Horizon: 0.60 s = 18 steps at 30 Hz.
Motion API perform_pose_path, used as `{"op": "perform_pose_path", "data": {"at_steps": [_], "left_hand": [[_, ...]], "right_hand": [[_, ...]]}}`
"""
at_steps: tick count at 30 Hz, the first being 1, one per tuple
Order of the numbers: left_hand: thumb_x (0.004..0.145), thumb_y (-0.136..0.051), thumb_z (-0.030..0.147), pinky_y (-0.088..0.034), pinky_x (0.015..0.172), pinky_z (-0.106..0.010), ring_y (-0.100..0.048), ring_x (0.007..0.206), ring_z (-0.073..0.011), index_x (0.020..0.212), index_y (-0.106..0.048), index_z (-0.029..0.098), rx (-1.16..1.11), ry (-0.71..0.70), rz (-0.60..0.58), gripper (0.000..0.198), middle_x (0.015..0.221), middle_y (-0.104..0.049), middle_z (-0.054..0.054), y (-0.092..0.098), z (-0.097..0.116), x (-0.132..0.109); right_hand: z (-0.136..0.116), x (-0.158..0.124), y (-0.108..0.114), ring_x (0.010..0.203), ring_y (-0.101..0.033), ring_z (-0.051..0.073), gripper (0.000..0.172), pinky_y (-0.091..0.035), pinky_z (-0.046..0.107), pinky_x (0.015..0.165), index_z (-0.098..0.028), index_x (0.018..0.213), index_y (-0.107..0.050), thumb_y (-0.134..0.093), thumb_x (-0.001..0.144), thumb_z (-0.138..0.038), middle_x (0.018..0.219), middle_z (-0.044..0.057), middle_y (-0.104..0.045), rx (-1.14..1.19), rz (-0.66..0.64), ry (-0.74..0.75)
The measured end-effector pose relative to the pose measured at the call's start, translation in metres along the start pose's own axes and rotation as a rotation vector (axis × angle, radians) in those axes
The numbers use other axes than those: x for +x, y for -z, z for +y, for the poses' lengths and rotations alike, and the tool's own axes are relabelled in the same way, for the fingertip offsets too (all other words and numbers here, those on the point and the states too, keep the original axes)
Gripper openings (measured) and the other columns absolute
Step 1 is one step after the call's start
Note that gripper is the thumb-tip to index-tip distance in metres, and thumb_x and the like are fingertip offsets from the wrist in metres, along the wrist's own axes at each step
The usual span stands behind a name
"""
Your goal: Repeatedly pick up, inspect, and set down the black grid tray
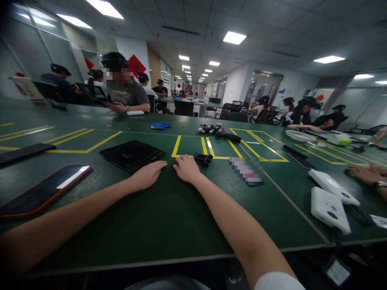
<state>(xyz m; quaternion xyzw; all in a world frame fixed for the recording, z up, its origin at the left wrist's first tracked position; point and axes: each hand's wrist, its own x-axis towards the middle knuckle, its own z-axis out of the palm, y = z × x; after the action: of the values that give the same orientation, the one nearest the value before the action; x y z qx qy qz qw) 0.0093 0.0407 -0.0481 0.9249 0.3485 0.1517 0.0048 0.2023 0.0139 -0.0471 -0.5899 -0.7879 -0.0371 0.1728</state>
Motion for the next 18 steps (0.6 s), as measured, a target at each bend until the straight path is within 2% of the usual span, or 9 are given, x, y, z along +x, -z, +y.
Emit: {"op": "perform_pose_path", "data": {"at_steps": [2, 4, 6, 8, 10, 12, 15, 18], "left_hand": [[0.086, -0.035, 0.018, -0.038, 0.104, -0.039, -0.048, 0.123, -0.0206, 0.119, -0.056, 0.010, 0.013, -0.110, 0.037, 0.040, 0.128, -0.056, -0.014, 0.006, 0.008, -0.005], [0.088, -0.036, 0.019, -0.039, 0.103, -0.038, -0.050, 0.120, -0.0199, 0.113, -0.061, 0.012, 0.024, -0.247, 0.011, 0.036, 0.124, -0.060, -0.012, 0.012, 0.022, -0.010], [0.089, -0.035, 0.019, -0.042, 0.099, -0.036, -0.055, 0.113, -0.0191, 0.108, -0.063, 0.014, 0.044, -0.344, -0.035, 0.035, 0.117, -0.063, -0.011, 0.016, 0.036, -0.014], [0.089, -0.035, 0.019, -0.045, 0.094, -0.035, -0.058, 0.106, -0.0187, 0.106, -0.064, 0.015, 0.073, -0.383, -0.049, 0.034, 0.112, -0.065, -0.011, 0.019, 0.046, -0.017], [0.088, -0.037, 0.019, -0.046, 0.093, -0.037, -0.057, 0.106, -0.0202, 0.109, -0.062, 0.014, 0.124, -0.337, -0.013, 0.033, 0.114, -0.063, -0.013, 0.019, 0.049, -0.016], [0.086, -0.040, 0.016, -0.046, 0.091, -0.040, -0.057, 0.107, -0.0235, 0.112, -0.059, 0.012, 0.213, -0.193, 0.008, 0.033, 0.117, -0.060, -0.017, 0.019, 0.048, -0.015], [0.081, -0.043, 0.009, -0.050, 0.078, -0.039, -0.061, 0.094, -0.0260, 0.106, -0.061, 0.006, 0.321, 0.023, -0.122, 0.031, 0.107, -0.063, -0.021, 0.022, 0.042, -0.013], [0.080, -0.045, 0.006, -0.049, 0.067, -0.033, -0.062, 0.081, -0.0235, 0.090, -0.066, 0.008, 0.323, 0.049, -0.230, 0.023, 0.090, -0.065, -0.018, 0.028, 0.038, -0.013]], "right_hand": [[0.018, -0.001, 0.009, 0.129, -0.033, 0.030, 0.040, -0.022, 0.052, 0.107, -0.013, 0.126, -0.049, -0.042, 0.089, -0.028, 0.136, 0.015, -0.045, -0.092, 0.123, -0.116], [0.038, -0.004, 0.015, 0.132, -0.027, 0.033, 0.043, -0.015, 0.057, 0.107, -0.013, 0.129, -0.046, -0.044, 0.088, -0.028, 0.139, 0.015, -0.041, -0.179, 0.183, -0.246], [0.055, -0.007, 0.015, 0.128, -0.033, 0.034, 0.043, -0.019, 0.056, 0.104, -0.013, 0.126, -0.048, -0.045, 0.087, -0.032, 0.133, 0.016, -0.046, -0.195, 0.118, -0.341], [0.065, -0.009, 0.012, 0.118, -0.043, 0.032, 0.042, -0.029, 0.049, 0.100, -0.013, 0.121, -0.052, -0.044, 0.087, -0.036, 0.123, 0.017, -0.055, -0.170, 0.022, -0.388], [0.070, -0.008, 0.009, 0.111, -0.048, 0.029, 0.041, -0.035, 0.042, 0.095, -0.013, 0.118, -0.054, -0.043, 0.087, -0.038, 0.116, 0.017, -0.058, -0.161, -0.020, -0.405], [0.070, -0.007, 0.007, 0.109, -0.048, 0.029, 0.041, -0.037, 0.039, 0.092, -0.013, 0.118, -0.054, -0.043, 0.087, -0.038, 0.116, 0.017, -0.057, -0.171, -0.011, -0.409], [0.069, -0.006, 0.007, 0.109, -0.048, 0.030, 0.041, -0.037, 0.038, 0.091, -0.014, 0.118, -0.054, -0.042, 0.087, -0.038, 0.116, 0.016, -0.057, -0.161, -0.005, -0.404], [0.068, -0.007, 0.009, 0.108, -0.048, 0.030, 0.041, -0.036, 0.039, 0.091, -0.013, 0.118, -0.054, -0.042, 0.087, -0.037, 0.117, 0.018, -0.057, -0.157, -0.009, -0.400]]}}
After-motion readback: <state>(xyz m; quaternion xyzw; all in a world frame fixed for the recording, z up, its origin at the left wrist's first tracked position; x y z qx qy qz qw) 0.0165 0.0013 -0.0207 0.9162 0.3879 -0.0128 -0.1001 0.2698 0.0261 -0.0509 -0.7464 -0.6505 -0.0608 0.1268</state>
